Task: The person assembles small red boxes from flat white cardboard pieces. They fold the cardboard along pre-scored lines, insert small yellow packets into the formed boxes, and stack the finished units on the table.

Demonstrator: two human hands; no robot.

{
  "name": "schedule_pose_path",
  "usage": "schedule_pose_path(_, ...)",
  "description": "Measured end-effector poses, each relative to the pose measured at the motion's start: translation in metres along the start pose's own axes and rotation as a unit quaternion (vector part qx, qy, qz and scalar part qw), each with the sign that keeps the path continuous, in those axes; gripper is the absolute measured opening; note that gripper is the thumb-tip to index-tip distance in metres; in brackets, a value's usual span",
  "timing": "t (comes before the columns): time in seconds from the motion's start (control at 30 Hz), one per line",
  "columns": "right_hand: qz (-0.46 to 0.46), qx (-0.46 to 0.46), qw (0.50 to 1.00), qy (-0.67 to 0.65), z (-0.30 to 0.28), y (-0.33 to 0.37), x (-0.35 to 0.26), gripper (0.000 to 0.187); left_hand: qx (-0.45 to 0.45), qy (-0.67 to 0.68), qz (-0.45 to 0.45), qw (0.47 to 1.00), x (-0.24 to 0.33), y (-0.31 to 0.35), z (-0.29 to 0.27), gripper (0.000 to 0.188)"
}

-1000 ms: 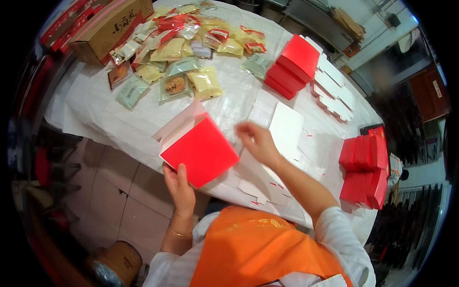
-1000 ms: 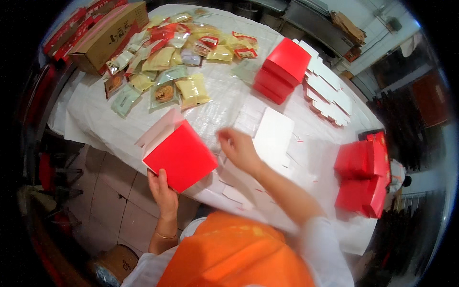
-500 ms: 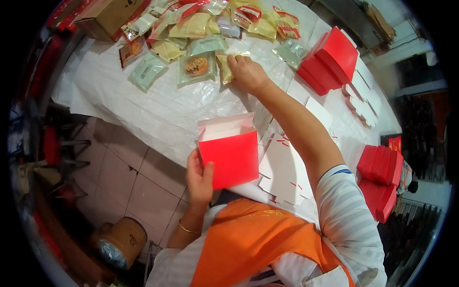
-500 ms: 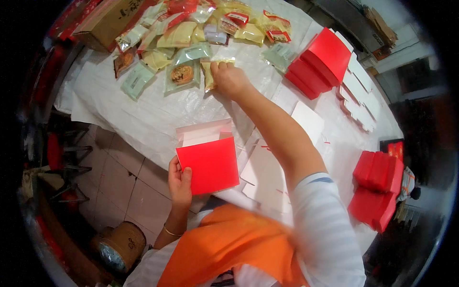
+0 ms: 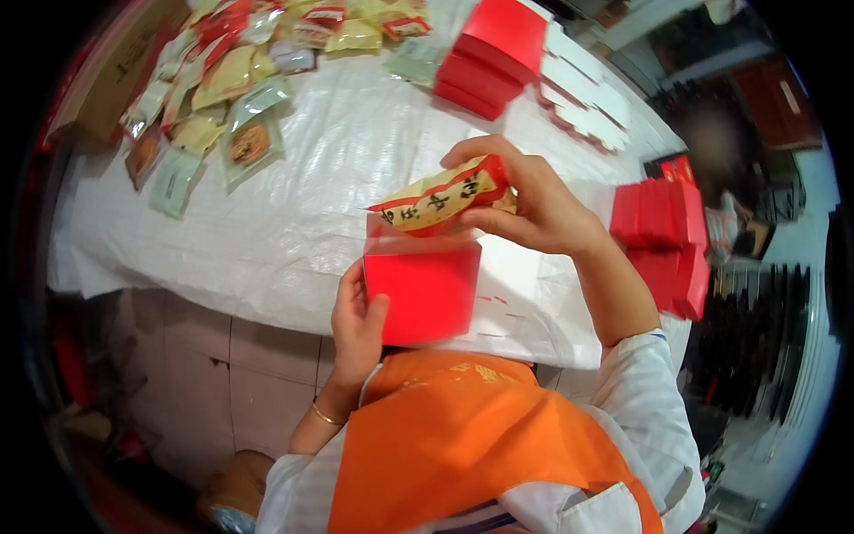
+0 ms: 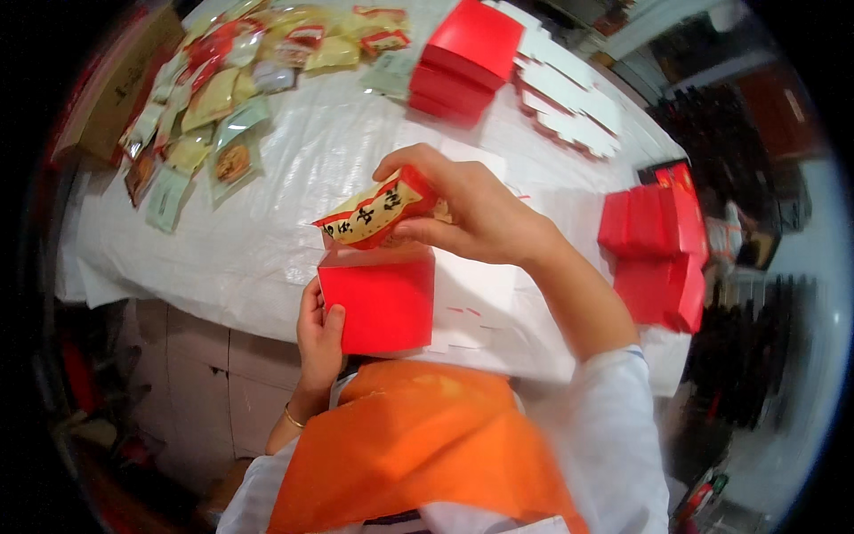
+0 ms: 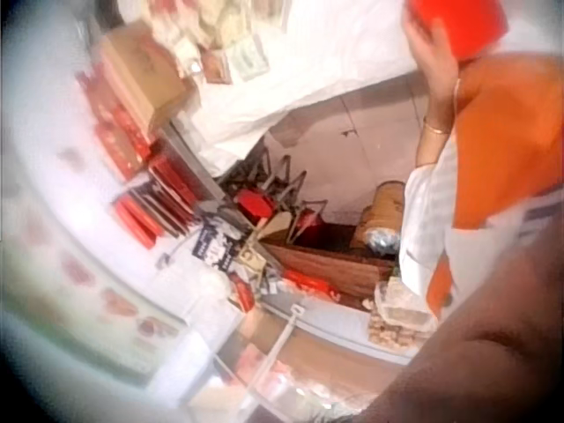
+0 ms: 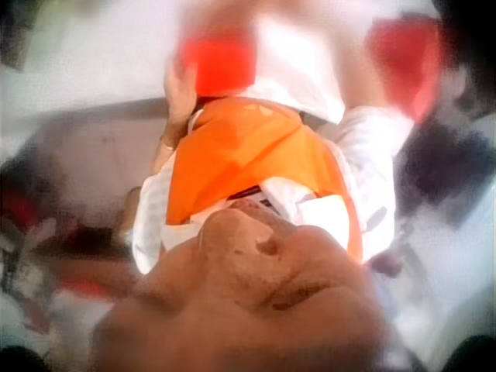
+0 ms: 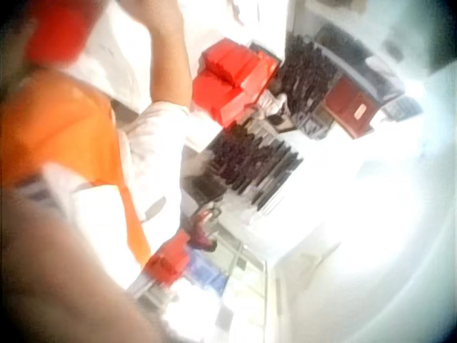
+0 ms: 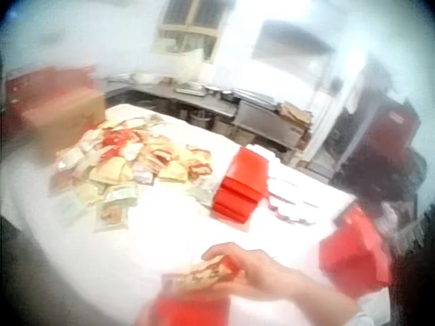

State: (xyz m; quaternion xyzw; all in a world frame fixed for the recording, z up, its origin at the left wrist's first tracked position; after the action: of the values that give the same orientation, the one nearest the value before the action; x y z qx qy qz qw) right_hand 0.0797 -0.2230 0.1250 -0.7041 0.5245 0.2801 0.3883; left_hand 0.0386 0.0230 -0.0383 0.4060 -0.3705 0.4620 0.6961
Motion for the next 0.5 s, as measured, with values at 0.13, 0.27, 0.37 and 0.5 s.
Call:
schedule_pose_path(0.13,0.020,-0.063,0.992,0.106,-0.026,0.025,-0.006,0.041,-0.058,-0.004,0.014,0.998,-0.001,0.007,0.015,0.050)
schedule_pose_path(0.27,0.015,-0.117,0.983,0.141,-0.035,0.041,-0.017,0.039,-0.103,-0.034,0.026,0.994,-0.004,0.017,0.031,0.051)
schedule_pose_path(0.37,0.092,-0.138,0.965,0.201,-0.033,0.050,-0.037,0.038,-0.108,0.005,0.027,0.994,-0.017,0.026,0.037,0.052)
schedule_pose_path(0.5,0.012,-0.094,0.962,0.256,-0.030,0.074,-0.038,0.040,-0.140,-0.016,0.048,0.989,-0.019,0.035,0.041,0.051)
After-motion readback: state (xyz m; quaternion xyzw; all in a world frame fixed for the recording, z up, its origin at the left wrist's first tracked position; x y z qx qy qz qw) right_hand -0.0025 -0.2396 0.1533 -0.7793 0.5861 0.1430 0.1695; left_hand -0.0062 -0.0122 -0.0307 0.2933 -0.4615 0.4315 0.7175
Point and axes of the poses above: each hand's wrist, its own y-axis away from the middle knuckle, its own z-axis out of the palm, x = y × z, the point moved 1 cm from there along -y, towards the middle knuckle, and after that the axes turned 10 degrees about x, right-handed, at the moved point
